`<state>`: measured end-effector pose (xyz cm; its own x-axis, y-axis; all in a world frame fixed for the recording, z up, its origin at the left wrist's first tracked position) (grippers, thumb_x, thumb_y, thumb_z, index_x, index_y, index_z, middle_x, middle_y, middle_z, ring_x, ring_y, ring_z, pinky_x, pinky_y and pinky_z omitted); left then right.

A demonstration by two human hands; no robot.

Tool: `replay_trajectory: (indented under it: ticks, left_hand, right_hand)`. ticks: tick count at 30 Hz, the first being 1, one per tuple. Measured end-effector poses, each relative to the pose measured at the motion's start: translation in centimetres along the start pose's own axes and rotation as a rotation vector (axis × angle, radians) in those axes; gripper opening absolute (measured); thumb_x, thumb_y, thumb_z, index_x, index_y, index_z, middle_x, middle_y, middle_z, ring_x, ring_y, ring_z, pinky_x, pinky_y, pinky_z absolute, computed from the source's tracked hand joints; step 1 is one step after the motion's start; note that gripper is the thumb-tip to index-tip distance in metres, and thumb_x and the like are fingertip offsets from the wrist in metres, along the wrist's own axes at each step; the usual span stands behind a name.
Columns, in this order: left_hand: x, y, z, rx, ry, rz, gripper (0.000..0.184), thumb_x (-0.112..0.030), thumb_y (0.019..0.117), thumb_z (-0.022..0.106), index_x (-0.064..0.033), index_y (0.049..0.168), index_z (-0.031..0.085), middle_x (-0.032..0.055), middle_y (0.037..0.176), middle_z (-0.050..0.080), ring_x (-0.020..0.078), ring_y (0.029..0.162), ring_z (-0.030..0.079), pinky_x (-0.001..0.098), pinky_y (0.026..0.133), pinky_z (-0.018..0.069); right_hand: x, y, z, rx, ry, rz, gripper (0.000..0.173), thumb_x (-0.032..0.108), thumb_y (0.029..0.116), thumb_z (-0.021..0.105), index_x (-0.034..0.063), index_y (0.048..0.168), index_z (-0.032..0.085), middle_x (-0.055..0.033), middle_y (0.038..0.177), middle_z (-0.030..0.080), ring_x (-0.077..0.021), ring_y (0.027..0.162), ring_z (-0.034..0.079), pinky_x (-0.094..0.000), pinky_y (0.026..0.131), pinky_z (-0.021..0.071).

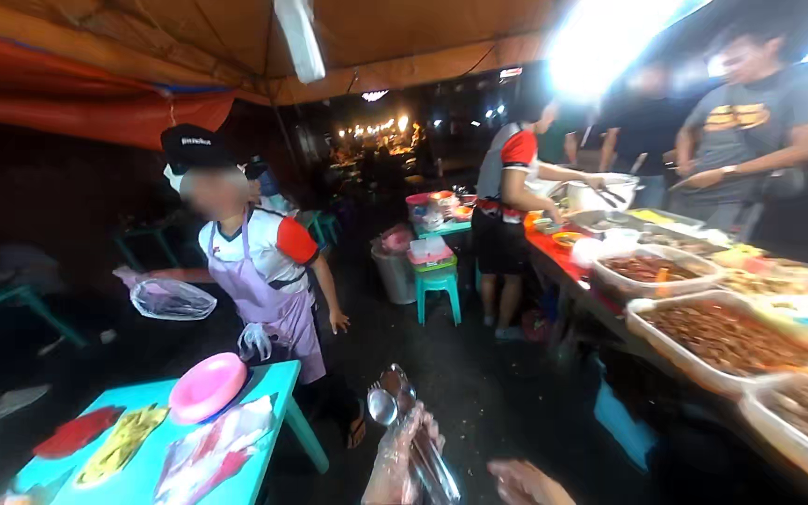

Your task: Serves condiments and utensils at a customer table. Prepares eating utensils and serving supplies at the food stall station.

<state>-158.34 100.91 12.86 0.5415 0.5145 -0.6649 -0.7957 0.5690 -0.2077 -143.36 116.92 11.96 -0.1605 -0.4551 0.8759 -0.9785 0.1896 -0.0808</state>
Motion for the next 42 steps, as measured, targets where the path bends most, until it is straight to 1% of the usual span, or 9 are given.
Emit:
replay_trajectory:
  ticks: [7, 10, 13, 18, 24, 30, 33, 37, 42]
  left_hand:
    - [-8.5, 20.2, -1.0, -0.052, 0.061, 0.114, 0.025, -0.012, 0.1080, 0.046, 0.0031, 0.123, 0.060, 0.0167, 0.108, 0.072, 0.0269, 0.100, 0.072, 0.0427, 0.091, 0.0593]
    - [-11.9, 28.9, -2.0, -0.078, 0.072, 0.102, 0.025, -0.011, 0.1076, 0.048, 0.0008, 0.126, 0.060, 0.0126, 0.113, 0.074, 0.0196, 0.099, 0.072, 0.0352, 0.088, 0.0594]
    - [-16.2, 38.2, -1.7, -0.074, 0.101, 0.095, 0.025, -0.012, 0.1072, 0.049, 0.0001, 0.126, 0.060, 0.0109, 0.112, 0.074, 0.0173, 0.096, 0.072, 0.0335, 0.085, 0.0594]
    - [-22.0, 52.2, -2.5, -0.118, 0.086, 0.108, 0.023, -0.014, 0.1074, 0.050, -0.0004, 0.123, 0.061, 0.0096, 0.106, 0.073, 0.0162, 0.092, 0.071, 0.0326, 0.082, 0.0593]
    - [-29.4, 69.7, -6.1, -0.213, 0.092, 0.180, 0.027, -0.017, 0.1081, 0.050, 0.0013, 0.124, 0.062, 0.0130, 0.106, 0.072, 0.0184, 0.093, 0.070, 0.0340, 0.082, 0.0593]
    - [-39.8, 87.2, -10.6, -0.344, 0.100, 0.252, 0.030, -0.025, 0.1068, 0.054, -0.0012, 0.123, 0.062, 0.0117, 0.097, 0.071, 0.0177, 0.085, 0.070, 0.0351, 0.077, 0.0598]
    - [-46.0, 94.6, -13.2, -0.364, 0.122, 0.318, 0.031, -0.022, 0.1088, 0.048, -0.0020, 0.130, 0.059, 0.0106, 0.108, 0.070, 0.0165, 0.094, 0.068, 0.0338, 0.083, 0.0577]
    - [-53.5, 102.7, -17.9, -0.408, 0.218, 0.427, 0.036, -0.021, 0.1104, 0.042, 0.0011, 0.135, 0.056, 0.0119, 0.124, 0.068, 0.0161, 0.109, 0.065, 0.0350, 0.095, 0.0540]
    - [-60.4, 114.4, -24.6, -0.452, 0.089, 0.392, 0.033, -0.024, 0.1095, 0.046, -0.0037, 0.132, 0.058, 0.0102, 0.114, 0.070, 0.0171, 0.101, 0.068, 0.0373, 0.088, 0.0579]
  right_hand:
    - [7.4, 28.7, -2.1, -0.139, -0.018, -0.208, 0.026, 0.028, 0.1000, 0.064, 0.0075, 0.113, 0.075, -0.0075, 0.108, 0.074, -0.0148, 0.098, 0.070, -0.0349, 0.093, 0.0568]
    - [8.2, 39.3, -1.6, -0.075, -0.076, -0.112, 0.035, 0.038, 0.0947, 0.071, 0.0089, 0.115, 0.074, -0.0083, 0.111, 0.073, -0.0192, 0.103, 0.071, -0.0428, 0.096, 0.0562]
    - [9.8, 49.4, -2.8, -0.100, -0.137, -0.040, 0.037, 0.035, 0.0921, 0.074, 0.0065, 0.116, 0.073, -0.0129, 0.112, 0.073, -0.0268, 0.105, 0.070, -0.0506, 0.096, 0.0551]
    - [12.3, 64.0, -5.0, -0.148, -0.228, 0.031, 0.030, 0.024, 0.1005, 0.060, 0.0056, 0.123, 0.070, -0.0142, 0.119, 0.071, -0.0290, 0.110, 0.069, -0.0503, 0.099, 0.0534]
    - [12.2, 83.6, -5.0, -0.280, -0.133, -0.025, 0.031, 0.011, 0.1022, 0.052, 0.0018, 0.129, 0.064, -0.0178, 0.121, 0.069, -0.0313, 0.111, 0.069, -0.0507, 0.098, 0.0541]
    - [15.0, 105.9, -4.3, -0.148, -0.147, -0.052, 0.034, 0.012, 0.1057, 0.049, -0.0007, 0.134, 0.061, -0.0231, 0.128, 0.065, -0.0371, 0.117, 0.065, -0.0538, 0.102, 0.0507]
    - [17.7, 116.3, -2.6, -0.059, -0.156, -0.109, 0.033, 0.017, 0.1052, 0.051, 0.0013, 0.132, 0.063, -0.0210, 0.125, 0.067, -0.0353, 0.115, 0.066, -0.0534, 0.100, 0.0514]
    - [19.9, 128.9, 1.0, 0.077, -0.089, -0.232, 0.038, 0.030, 0.0992, 0.065, 0.0024, 0.126, 0.069, -0.0184, 0.119, 0.070, -0.0322, 0.113, 0.067, -0.0509, 0.102, 0.0516]
    - [21.3, 145.3, 5.2, 0.160, -0.087, -0.125, 0.034, 0.025, 0.1058, 0.053, 0.0020, 0.128, 0.066, -0.0190, 0.118, 0.071, -0.0324, 0.112, 0.068, -0.0524, 0.101, 0.0511]
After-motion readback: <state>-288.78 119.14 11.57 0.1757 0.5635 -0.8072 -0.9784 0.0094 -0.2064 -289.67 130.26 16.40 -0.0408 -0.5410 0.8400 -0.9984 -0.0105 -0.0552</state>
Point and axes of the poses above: each hand's wrist, its own y-axis towards the middle knuckle, its own z-axis out of the palm, x = y × z, the point moved 8 cm from there along y, towards the middle knuckle
